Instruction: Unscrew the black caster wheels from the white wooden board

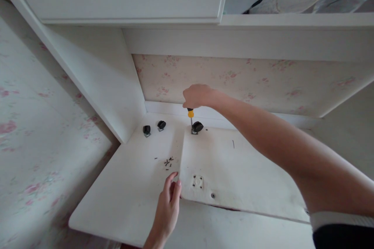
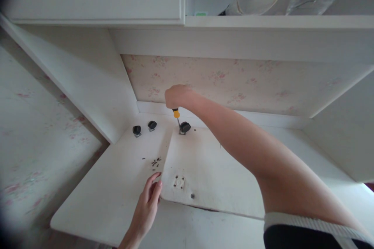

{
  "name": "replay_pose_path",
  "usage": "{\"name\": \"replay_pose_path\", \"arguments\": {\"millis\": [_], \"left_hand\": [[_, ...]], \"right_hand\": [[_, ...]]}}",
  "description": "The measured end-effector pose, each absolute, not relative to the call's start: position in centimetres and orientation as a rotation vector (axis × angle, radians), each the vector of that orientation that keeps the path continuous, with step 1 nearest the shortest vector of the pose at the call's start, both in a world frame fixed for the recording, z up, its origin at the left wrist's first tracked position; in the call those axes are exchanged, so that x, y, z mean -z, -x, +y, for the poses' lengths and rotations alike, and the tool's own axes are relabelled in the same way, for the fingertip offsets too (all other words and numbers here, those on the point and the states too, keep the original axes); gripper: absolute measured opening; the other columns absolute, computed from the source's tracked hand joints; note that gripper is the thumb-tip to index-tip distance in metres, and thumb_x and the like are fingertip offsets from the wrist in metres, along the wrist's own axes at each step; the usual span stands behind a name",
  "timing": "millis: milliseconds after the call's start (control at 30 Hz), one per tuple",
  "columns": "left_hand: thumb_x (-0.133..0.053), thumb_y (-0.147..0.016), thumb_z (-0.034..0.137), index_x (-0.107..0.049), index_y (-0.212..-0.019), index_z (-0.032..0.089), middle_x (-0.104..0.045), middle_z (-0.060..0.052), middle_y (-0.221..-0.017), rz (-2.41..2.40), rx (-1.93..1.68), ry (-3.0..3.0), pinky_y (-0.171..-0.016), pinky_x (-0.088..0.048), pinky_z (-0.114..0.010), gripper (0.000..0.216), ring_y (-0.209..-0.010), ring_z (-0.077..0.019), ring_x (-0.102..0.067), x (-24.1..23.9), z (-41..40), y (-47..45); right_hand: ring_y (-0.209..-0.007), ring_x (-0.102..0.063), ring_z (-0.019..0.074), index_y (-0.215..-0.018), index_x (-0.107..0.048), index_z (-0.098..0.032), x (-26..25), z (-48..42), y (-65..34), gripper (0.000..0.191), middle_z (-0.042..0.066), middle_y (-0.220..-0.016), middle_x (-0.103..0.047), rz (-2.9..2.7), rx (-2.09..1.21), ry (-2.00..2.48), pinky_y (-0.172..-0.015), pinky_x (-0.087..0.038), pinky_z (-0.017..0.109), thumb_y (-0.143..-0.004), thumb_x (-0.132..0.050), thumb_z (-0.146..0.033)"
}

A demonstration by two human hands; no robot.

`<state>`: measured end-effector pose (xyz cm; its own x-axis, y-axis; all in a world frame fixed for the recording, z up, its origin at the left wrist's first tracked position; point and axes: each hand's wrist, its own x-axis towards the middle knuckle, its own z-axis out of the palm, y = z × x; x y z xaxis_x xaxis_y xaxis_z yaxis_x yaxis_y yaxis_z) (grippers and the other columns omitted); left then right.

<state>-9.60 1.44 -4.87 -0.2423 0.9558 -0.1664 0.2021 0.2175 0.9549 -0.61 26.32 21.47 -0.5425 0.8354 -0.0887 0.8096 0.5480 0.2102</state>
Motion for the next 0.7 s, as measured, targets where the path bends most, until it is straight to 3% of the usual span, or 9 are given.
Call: {"name": "replay_pose_path", "arguments": {"millis": [167,333,400,500,600,700], "left_hand": [[-0.042,-0.091,0.062,-0.050,-0.130,0.017,-0.047,0.003,-0.067,1.635,-1.114,-1.099,-0.059,-0.042,-0.026,0.061,-0.061,-0.0147,-0.047,5.0,1.5,9.5],[-0.043,-0.091,0.062,-0.052,-0.129,0.017,-0.047,0.003,-0.066,1.633,-1.124,-1.087,-0.058,-0.042,-0.025,0.060,-0.060,-0.0140,-0.046,5.1,1.5,9.5],[-0.043,-0.091,0.062,-0.052,-0.129,0.017,-0.047,0.003,-0.067,1.629,-1.125,-1.071,-0.057,-0.041,-0.024,0.059,-0.060,-0.0137,-0.046,5.3,1.5,9.5],[-0.043,-0.091,0.062,-0.051,-0.129,0.018,-0.047,0.003,-0.069,1.630,-1.131,-1.061,-0.059,-0.041,-0.025,0.059,-0.061,-0.0137,-0.045,5.5,1.4,9.4],[-0.042,-0.091,0.062,-0.051,-0.130,0.019,-0.047,0.002,-0.070,1.631,-1.127,-1.063,-0.061,-0.042,-0.026,0.059,-0.062,-0.0146,-0.047,5.6,1.3,9.5],[-0.042,-0.091,0.063,-0.051,-0.129,0.019,-0.048,0.002,-0.070,1.635,-1.121,-1.059,-0.062,-0.043,-0.026,0.059,-0.064,-0.0153,-0.048,5.6,1.4,9.5]], "right_hand": [[-0.083,-0.065,0.0277,-0.095,-0.075,-0.015,-22.1,27.1,-0.4,0.023,0.013,-0.085,-0.072,2.607,-0.193,-1.268,-0.068,-0.045,0.036,-0.077,-0.067,-0.025],[-0.084,-0.064,0.0238,-0.102,-0.073,-0.023,-22.5,27.5,-1.2,0.029,0.007,-0.090,-0.072,2.665,-0.183,-1.103,-0.067,-0.043,0.032,-0.074,-0.070,-0.020],[-0.084,-0.065,0.0254,-0.101,-0.073,-0.022,-22.4,27.5,-1.2,0.024,0.009,-0.090,-0.072,2.650,-0.137,-1.168,-0.069,-0.044,0.034,-0.079,-0.068,-0.031],[-0.091,-0.065,0.0320,-0.098,-0.074,-0.017,-21.7,27.3,-0.9,0.041,0.017,-0.095,-0.071,2.606,-0.180,-1.407,-0.074,-0.045,0.041,-0.088,-0.054,-0.051],[-0.100,-0.063,0.0349,-0.104,-0.074,-0.015,-21.2,27.2,-0.6,0.042,0.021,-0.105,-0.070,2.598,-0.295,-1.445,-0.076,-0.045,0.043,-0.092,-0.048,-0.046],[-0.094,-0.065,0.0311,-0.103,-0.074,-0.017,-21.4,27.4,-0.6,0.034,0.018,-0.102,-0.071,2.588,-0.264,-1.342,-0.072,-0.046,0.039,-0.090,-0.052,-0.039]]}}
